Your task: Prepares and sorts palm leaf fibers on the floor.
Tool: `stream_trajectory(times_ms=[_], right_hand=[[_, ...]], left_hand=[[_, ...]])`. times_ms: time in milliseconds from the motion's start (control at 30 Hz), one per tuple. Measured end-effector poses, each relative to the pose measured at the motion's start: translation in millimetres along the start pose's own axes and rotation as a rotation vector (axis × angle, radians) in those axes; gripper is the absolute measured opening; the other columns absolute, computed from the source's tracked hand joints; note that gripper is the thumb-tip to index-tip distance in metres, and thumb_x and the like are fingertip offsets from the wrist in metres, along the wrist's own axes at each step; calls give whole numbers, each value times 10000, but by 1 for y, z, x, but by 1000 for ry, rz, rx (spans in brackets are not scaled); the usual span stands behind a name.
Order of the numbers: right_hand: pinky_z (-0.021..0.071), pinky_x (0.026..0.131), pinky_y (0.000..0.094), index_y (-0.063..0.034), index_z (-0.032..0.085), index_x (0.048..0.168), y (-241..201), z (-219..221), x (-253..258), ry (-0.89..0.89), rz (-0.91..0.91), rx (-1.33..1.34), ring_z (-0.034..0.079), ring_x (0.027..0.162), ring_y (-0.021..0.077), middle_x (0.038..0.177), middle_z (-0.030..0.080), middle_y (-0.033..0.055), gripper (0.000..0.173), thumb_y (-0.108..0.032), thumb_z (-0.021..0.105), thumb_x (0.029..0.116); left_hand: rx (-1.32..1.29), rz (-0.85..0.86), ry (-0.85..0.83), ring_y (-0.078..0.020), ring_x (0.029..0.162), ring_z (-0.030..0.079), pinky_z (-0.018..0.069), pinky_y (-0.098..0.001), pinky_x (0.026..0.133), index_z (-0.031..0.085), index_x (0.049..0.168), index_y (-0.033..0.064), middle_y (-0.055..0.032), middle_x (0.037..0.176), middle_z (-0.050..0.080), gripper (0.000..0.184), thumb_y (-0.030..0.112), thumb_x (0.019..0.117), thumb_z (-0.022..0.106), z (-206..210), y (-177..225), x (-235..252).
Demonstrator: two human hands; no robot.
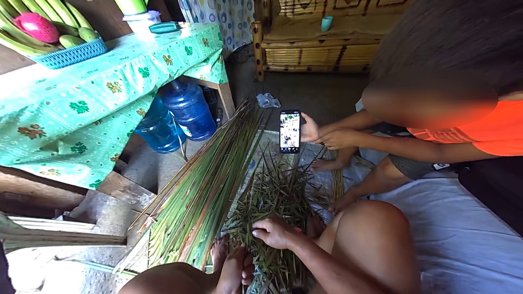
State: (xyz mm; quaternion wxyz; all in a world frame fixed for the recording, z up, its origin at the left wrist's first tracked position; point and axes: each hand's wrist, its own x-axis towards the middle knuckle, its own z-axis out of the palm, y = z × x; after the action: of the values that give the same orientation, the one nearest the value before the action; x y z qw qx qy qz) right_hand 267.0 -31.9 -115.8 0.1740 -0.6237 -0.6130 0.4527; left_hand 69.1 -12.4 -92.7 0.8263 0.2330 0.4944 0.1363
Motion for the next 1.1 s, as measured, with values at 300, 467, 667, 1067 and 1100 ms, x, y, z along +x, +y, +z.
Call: stream_trajectory(times_ms=[300, 467, 667, 1067, 1100], right_hand=[[455, 1074, 476, -90, 644, 1377, 13, -11, 5, 125, 146, 91, 634, 1222, 254, 1285, 686, 140, 410, -308, 439, 1096], [436, 1110, 479, -89, 621, 1407, 21, -15, 5, 235, 230, 129, 613, 1268, 256, 1332, 666, 143, 424, -311, 437, 1096], [519, 795, 395, -55, 621, 1374, 3, -20, -9, 111, 223, 280, 625, 818, 206, 1013, 677, 143, 391, -273, 464, 1089], [402, 542, 237, -31, 604, 1335, -11, -4, -19, -9, 235, 537, 464, 561, 74, 725, 524, 7, 339, -233, 486, 1090], [418, 567, 255, -20, 625, 1292, -13, -2, -21, -49, 212, 477, 474, 581, 86, 740, 538, 23, 331, -241, 489, 1087]], left_hand=[[-85, -18, -35, 7, 360, 364, 348, -123, 344, 461, 963, 98, 66, 545, 392, 351, 252, 1148, 206, 3, -11, -12], [5, -38, -47, 10, 366, 365, 338, -118, 347, 471, 966, 93, 67, 554, 407, 346, 230, 1145, 208, 9, -18, -22], [-10, -34, 58, -15, 372, 397, 356, -140, 346, 486, 965, 81, 43, 570, 447, 347, 232, 1139, 226, 2, -31, -12], [-14, 42, 24, -35, 419, 483, 420, -153, 399, 527, 968, 47, 4, 593, 533, 383, 230, 1147, 242, 4, -34, -11], [-29, 46, 38, -29, 403, 458, 404, -148, 388, 518, 968, 50, 12, 581, 511, 372, 228, 1147, 244, 4, -33, -9]])
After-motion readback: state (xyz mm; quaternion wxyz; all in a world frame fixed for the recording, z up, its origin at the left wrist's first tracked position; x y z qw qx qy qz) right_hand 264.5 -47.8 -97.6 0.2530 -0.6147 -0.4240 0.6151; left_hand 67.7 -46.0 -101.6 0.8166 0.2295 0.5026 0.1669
